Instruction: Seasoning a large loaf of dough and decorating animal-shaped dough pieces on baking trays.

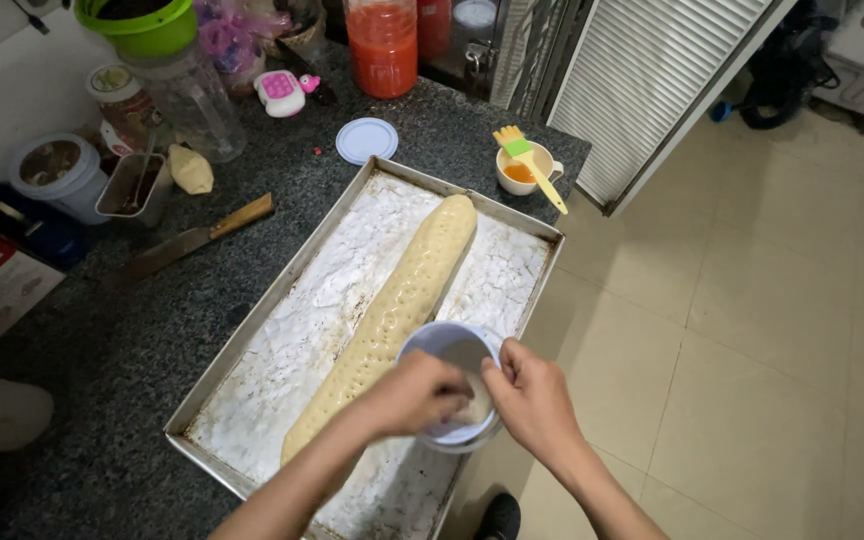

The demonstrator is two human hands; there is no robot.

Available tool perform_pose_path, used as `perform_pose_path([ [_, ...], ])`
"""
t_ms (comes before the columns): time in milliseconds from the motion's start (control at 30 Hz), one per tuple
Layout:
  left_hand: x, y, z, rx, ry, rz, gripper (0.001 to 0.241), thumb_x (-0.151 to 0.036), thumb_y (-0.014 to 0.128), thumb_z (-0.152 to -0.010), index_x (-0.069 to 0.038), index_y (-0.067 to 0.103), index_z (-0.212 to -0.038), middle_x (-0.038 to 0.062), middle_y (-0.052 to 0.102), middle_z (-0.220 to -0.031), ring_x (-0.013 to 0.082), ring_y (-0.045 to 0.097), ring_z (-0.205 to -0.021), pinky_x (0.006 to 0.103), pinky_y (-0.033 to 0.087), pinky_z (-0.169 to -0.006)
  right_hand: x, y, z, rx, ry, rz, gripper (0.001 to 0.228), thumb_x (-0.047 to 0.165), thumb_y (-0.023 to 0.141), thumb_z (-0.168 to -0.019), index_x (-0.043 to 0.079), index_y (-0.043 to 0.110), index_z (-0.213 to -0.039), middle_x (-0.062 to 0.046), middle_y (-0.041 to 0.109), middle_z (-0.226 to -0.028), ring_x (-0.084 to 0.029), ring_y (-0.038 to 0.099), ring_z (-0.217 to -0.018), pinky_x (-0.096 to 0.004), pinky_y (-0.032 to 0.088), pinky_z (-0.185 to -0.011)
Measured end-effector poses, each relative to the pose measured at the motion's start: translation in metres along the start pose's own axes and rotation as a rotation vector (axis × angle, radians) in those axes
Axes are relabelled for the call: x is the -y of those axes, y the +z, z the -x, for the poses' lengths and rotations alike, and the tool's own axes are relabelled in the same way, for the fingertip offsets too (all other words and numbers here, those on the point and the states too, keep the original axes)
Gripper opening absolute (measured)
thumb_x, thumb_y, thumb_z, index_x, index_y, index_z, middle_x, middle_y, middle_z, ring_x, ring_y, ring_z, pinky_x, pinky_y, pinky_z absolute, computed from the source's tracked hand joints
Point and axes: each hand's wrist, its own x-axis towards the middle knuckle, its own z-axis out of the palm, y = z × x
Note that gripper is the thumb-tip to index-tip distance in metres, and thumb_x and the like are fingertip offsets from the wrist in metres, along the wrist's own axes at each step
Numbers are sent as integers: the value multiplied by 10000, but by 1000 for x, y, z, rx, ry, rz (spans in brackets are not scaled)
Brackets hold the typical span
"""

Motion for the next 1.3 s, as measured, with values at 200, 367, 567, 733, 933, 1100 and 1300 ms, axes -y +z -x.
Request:
perform_pose_path([
  [200, 7, -75, 27, -355, 44, 742, 227, -117, 701, -881, 47, 727, -1036, 170, 755, -786, 193, 714, -730, 310, 604, -697, -6, -5, -9, -69, 99, 9, 270, 225, 647, -833, 75, 513, -651, -153, 419, -467, -270, 460, -499, -384, 362, -501],
  [367, 20, -112, 19, -428, 4, 510, 243, -74, 682, -873, 23, 718, -1094, 195, 758, -837, 230, 742, -754, 335, 625, -723, -8, -12, -9, -132, 140, -17, 308, 219, 648, -828, 73, 473, -622, -181, 429, -460, -286, 447, -488, -377, 374, -500],
  [567, 38, -121, -23, -534, -29, 256, 241, -91, 713, -827, -67, 743, -1064, 122, 754, -754, 179, 753, -683, 268, 609, -643, -14, -18, -5, -161, 196, -42, 324, 216, 655, -822, 70, 457, -611, -160, 425, -453, -242, 433, -500, -348, 379, -507],
  [733, 51, -127, -31, -633, -54, 117, 272, -86, 745, -800, -129, 761, -1067, 97, 753, -775, 183, 744, -682, 290, 592, -610, -15, -22, -2, -182, 214, -53, 323, 206, 657, -823, 67, 464, -605, -126, 391, -459, -223, 418, -512, -333, 366, -511],
  [933, 65, -133, -32, -684, -123, -12, 237, -118, 722, -790, -171, 774, -1016, 38, 755, -745, 195, 744, -759, 329, 590, -707, -19, -24, -4, -195, 231, -68, 331, 210, 654, -818, 66, 454, -597, -132, 379, -456, -217, 403, -519, -334, 365, -517],
  [1100, 63, -139, -35, -651, -213, -117, 239, -212, 721, -770, -245, 778, -1000, 7, 762, -842, 269, 705, -957, 420, 546, -886, -19, -25, -5, -186, 231, -56, 333, 202, 657, -823, 63, 454, -598, -147, 386, -459, -226, 409, -519, -344, 368, -517],
  [1300, 61, -132, -9, -559, -249, -114, 243, -192, 698, -788, -200, 774, -1019, 15, 773, -851, 261, 716, -962, 409, 536, -912, -25, -29, -4, -204, 241, -73, 339, 202, 649, -832, 63, 439, -606, -155, 389, -458, -220, 404, -538, -341, 361, -522],
])
